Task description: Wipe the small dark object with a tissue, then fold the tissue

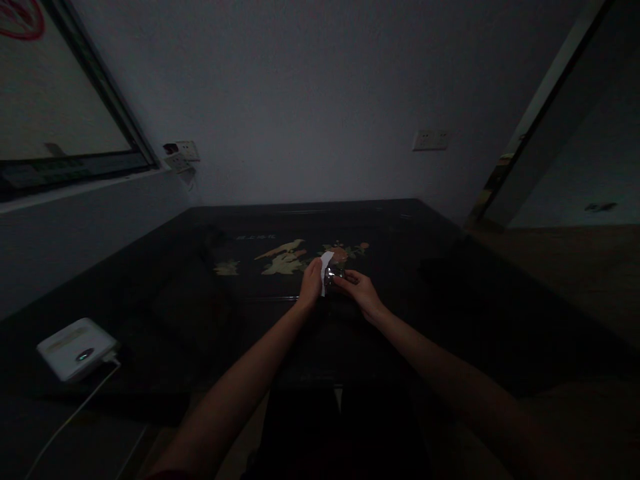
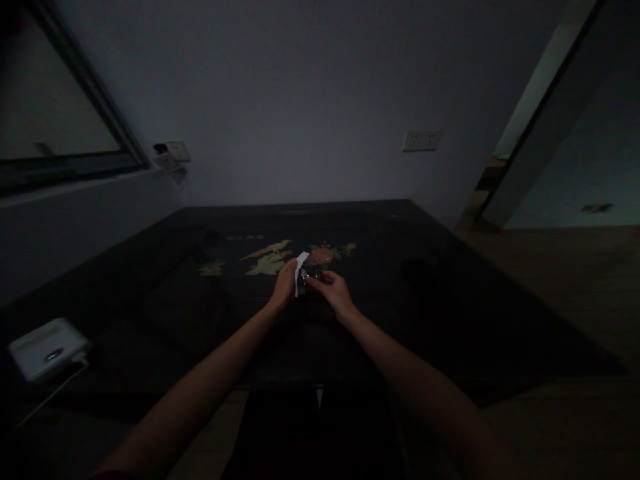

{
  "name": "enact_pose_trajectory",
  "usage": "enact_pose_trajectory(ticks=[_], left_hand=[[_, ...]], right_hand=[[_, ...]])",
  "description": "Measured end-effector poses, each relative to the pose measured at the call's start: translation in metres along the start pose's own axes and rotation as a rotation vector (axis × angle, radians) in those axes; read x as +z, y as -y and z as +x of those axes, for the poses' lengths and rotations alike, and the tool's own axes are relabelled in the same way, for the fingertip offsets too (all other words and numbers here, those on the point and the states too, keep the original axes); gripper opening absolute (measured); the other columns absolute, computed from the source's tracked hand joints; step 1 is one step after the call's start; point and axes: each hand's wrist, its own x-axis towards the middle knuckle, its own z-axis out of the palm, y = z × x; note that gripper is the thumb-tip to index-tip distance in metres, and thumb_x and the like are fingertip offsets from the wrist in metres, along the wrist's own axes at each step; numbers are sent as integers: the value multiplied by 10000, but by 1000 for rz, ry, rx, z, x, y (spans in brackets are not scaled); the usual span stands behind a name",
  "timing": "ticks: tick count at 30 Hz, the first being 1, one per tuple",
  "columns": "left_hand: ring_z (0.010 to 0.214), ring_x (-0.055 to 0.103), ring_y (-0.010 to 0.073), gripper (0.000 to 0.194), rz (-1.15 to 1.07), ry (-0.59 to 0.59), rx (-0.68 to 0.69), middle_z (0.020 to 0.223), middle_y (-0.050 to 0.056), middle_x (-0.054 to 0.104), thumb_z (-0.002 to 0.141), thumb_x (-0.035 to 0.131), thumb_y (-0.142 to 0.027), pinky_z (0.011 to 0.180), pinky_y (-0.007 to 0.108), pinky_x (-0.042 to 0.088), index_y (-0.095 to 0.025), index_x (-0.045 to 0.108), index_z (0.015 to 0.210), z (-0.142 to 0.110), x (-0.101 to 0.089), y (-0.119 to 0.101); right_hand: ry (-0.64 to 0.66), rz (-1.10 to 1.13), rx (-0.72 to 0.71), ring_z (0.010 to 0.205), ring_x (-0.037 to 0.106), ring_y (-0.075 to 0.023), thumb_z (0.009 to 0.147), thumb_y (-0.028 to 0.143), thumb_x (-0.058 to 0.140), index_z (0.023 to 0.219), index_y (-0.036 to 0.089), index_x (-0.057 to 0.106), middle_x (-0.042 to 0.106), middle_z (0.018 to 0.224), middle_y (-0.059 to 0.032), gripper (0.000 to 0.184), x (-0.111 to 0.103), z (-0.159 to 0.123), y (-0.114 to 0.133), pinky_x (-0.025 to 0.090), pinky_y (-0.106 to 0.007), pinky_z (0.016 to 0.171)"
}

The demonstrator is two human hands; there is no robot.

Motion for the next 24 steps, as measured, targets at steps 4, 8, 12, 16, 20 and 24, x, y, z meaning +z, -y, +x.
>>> enact_pose_trajectory(ticks=[4,8,12,16,20,24], left_hand=[[670,590,152,226,-49,-20,-63,722,16,664,807,588,-374,695,256,457,-159,656,803,7,-2,9],[609,592,138,236,-231,4,-218,640,8,638,795,609,-382,689,258,478,-148,628,778,7,1,9],[686,638,156,243,-316,118,-296,693,35,672,818,585,-376,753,269,505,-146,638,764,3,5,2],[778,662,165,244,-346,214,-332,771,53,703,852,525,-336,812,263,506,-148,659,774,0,7,-4],[804,668,180,234,-359,248,-334,794,61,711,846,521,-318,817,279,512,-145,671,802,-2,7,-5],[786,663,166,237,-383,200,-311,781,52,713,854,488,-284,815,273,507,-140,669,806,-1,8,-4]], right_hand=[[28,72,29,789,679,-175,517,353,871,813,180,698,728,863,-25,383,0,0,2,552,-338,825],[68,118,21,814,681,-171,566,376,855,814,173,695,722,865,-30,358,-1,0,3,560,-340,842],[113,140,20,864,677,-189,591,413,836,825,167,694,718,895,-46,368,-1,-1,4,561,-372,863],[130,176,25,871,671,-186,593,429,830,804,163,704,715,885,-42,362,0,-3,7,557,-380,872],[136,175,25,884,671,-191,592,443,824,816,168,704,719,902,-43,374,0,-4,8,555,-385,874],[137,154,9,885,670,-193,594,465,818,830,167,695,719,903,-43,400,0,-5,8,561,-389,867]])
